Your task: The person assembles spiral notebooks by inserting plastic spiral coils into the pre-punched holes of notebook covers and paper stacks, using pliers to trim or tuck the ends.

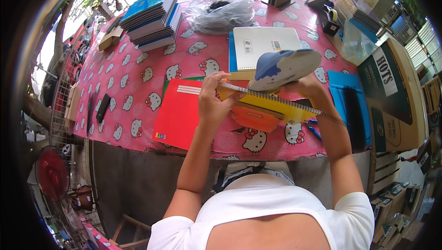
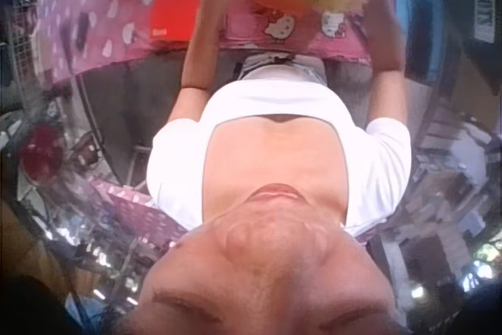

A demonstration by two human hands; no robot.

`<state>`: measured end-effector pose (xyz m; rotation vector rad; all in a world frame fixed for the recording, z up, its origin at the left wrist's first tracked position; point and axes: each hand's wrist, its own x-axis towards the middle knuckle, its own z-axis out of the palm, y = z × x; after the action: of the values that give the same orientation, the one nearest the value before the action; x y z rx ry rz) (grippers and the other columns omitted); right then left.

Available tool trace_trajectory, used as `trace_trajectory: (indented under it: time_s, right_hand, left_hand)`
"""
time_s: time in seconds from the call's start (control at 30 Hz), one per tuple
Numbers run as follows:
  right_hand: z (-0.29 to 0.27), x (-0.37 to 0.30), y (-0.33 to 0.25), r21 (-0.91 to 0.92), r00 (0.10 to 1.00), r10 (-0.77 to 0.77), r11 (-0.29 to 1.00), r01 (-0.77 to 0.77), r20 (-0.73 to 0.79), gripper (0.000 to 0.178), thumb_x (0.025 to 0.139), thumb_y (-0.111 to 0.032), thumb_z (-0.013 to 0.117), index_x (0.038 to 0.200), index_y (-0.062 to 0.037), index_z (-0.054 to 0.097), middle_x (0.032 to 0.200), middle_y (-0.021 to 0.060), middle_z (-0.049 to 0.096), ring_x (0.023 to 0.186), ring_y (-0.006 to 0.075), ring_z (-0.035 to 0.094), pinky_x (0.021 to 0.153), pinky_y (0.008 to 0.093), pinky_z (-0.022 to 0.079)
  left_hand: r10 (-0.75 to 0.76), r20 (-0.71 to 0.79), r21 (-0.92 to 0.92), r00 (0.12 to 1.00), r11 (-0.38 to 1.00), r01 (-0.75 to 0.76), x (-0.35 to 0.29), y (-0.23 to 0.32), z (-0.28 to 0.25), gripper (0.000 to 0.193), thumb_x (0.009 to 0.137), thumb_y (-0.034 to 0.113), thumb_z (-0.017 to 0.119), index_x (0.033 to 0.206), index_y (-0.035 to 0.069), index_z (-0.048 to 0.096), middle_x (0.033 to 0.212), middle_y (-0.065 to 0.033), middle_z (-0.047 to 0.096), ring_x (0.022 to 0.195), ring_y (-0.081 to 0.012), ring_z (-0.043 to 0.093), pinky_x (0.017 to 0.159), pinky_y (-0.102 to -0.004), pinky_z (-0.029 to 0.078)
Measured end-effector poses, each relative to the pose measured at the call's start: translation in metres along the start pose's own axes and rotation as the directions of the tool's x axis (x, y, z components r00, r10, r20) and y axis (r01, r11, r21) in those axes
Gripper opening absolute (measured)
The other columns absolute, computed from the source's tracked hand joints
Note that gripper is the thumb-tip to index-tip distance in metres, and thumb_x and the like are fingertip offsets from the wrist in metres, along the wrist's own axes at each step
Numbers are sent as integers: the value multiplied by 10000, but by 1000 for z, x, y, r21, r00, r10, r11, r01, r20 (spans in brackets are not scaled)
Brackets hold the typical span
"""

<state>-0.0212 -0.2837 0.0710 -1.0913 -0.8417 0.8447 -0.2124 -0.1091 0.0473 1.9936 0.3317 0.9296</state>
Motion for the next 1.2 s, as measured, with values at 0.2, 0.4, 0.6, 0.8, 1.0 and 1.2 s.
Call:
trace_trajectory:
  time_s: [0.2,0.4,0.6,0.8,1.0,1.2]
  right_hand:
    - [13,14,-2,-618,997,-74,782,75,28,517,577,-66,785,1051,-27,583,915,124,652,857,214,638,720,342,510]
    - [19,24,-2,-90,994,106,990,-109,-28,485,586,-46,757,1036,-11,580,903,117,665,866,196,630,780,355,498]
    - [32,37,2,-679,992,123,731,-70,30,504,582,-68,745,1058,-45,582,978,169,655,920,266,637,791,355,496]
    - [-17,25,0,-925,935,-70,194,-328,-346,498,672,-170,771,1099,-22,562,957,153,684,897,265,673,745,368,526]
    - [-140,-94,48,-612,496,-502,87,-786,-708,458,694,-364,801,890,-45,539,856,150,662,781,384,639,654,472,503]
    - [-108,-157,48,-806,778,-244,29,-591,-579,434,748,-331,760,977,-27,550,1004,138,632,978,349,604,775,431,490]
  left_hand:
    - [-266,54,-328,962,905,269,-2,-4,-6,604,749,26,776,1261,43,455,1046,-80,603,1017,-156,587,873,-290,507]
    - [-261,81,-480,962,836,267,-5,-12,-14,507,791,-16,722,1233,25,479,1020,-83,627,977,-152,614,852,-280,514]
    - [-287,13,-555,958,795,246,-9,-19,-13,324,837,-53,655,1156,-3,624,1057,-64,671,903,-102,636,762,-227,526]
    - [-304,73,-543,950,786,294,-5,-21,-15,334,833,-45,667,1161,-8,622,1029,-67,677,884,-104,631,788,-231,517]
    - [-206,306,-595,929,720,356,27,-32,-8,136,839,38,701,931,3,607,961,-79,665,867,-98,591,756,-235,478]
    - [394,-189,-301,899,849,-435,52,128,-47,99,844,24,660,902,2,582,977,-123,654,764,-136,619,675,-230,518]
